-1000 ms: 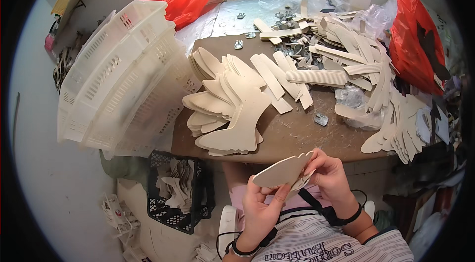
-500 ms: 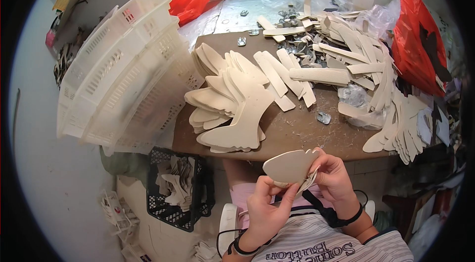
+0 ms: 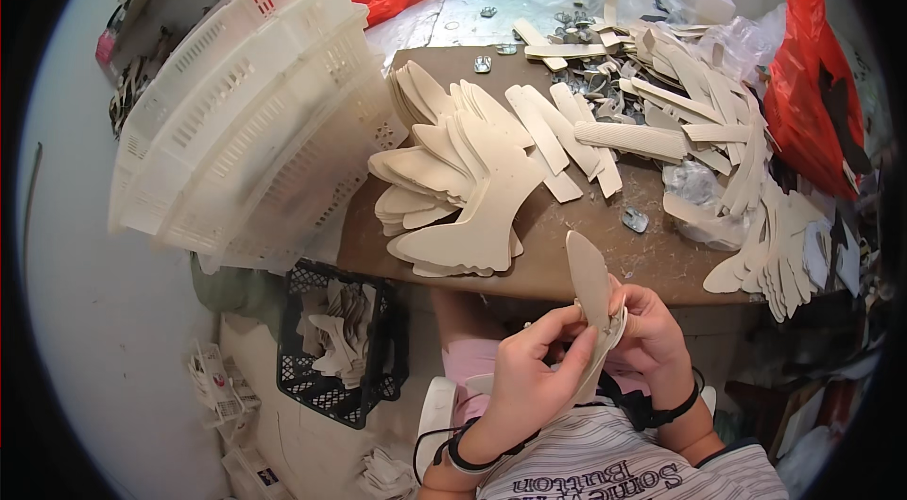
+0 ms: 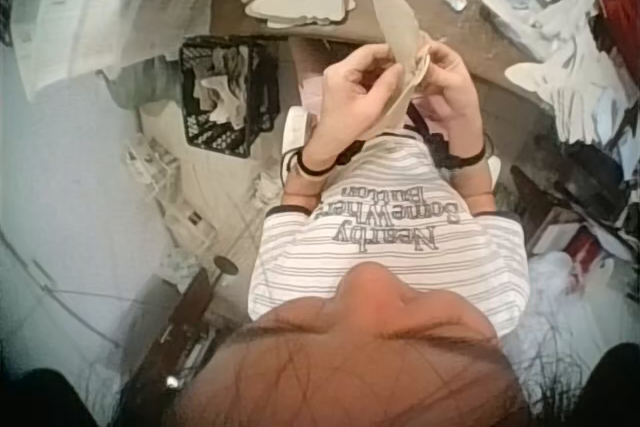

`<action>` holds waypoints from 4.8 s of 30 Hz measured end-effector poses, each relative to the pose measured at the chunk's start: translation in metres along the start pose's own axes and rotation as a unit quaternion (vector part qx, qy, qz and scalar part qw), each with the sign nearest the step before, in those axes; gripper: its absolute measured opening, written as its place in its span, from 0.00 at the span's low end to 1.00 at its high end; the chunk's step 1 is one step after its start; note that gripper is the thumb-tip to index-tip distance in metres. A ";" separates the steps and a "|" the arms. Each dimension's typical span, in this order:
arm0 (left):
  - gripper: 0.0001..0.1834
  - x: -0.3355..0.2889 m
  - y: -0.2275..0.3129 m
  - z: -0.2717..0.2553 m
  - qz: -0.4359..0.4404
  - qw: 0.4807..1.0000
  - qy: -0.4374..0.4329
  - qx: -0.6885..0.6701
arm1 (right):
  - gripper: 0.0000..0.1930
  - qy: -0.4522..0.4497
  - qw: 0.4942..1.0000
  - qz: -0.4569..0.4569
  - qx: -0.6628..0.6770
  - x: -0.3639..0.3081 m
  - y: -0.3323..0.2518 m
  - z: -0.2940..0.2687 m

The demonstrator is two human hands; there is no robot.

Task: Manually attaching small metal fasteners or eyelets to white shoe upper components.

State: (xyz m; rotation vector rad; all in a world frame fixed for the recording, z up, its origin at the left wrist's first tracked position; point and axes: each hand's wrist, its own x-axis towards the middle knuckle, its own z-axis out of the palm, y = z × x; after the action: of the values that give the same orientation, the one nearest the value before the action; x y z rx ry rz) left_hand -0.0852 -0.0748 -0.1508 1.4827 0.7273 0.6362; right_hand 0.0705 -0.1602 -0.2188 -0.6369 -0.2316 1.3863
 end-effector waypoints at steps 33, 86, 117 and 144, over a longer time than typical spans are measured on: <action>0.14 -0.011 -0.004 -0.007 0.095 0.985 -0.010 0.143 | 0.29 0.017 0.971 -0.119 -0.208 -0.011 -0.016 0.041; 0.12 -0.033 -0.027 -0.034 0.410 0.887 -0.077 0.197 | 0.10 -0.149 0.708 -0.401 -0.562 -0.042 -0.005 0.040; 0.11 -0.039 -0.034 -0.027 0.404 0.913 -0.010 0.055 | 0.11 -0.248 0.697 -0.415 -0.530 -0.041 -0.014 0.045; 0.17 -0.006 -0.034 -0.008 0.154 0.983 0.041 0.089 | 0.11 -0.069 0.770 -0.245 -0.585 -0.021 -0.008 0.024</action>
State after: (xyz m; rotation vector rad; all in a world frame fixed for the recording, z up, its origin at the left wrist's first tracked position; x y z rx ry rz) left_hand -0.0973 -0.0742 -0.1841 1.7614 0.6342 0.8889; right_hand 0.0606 -0.1736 -0.1905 -1.3664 -1.3535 0.6323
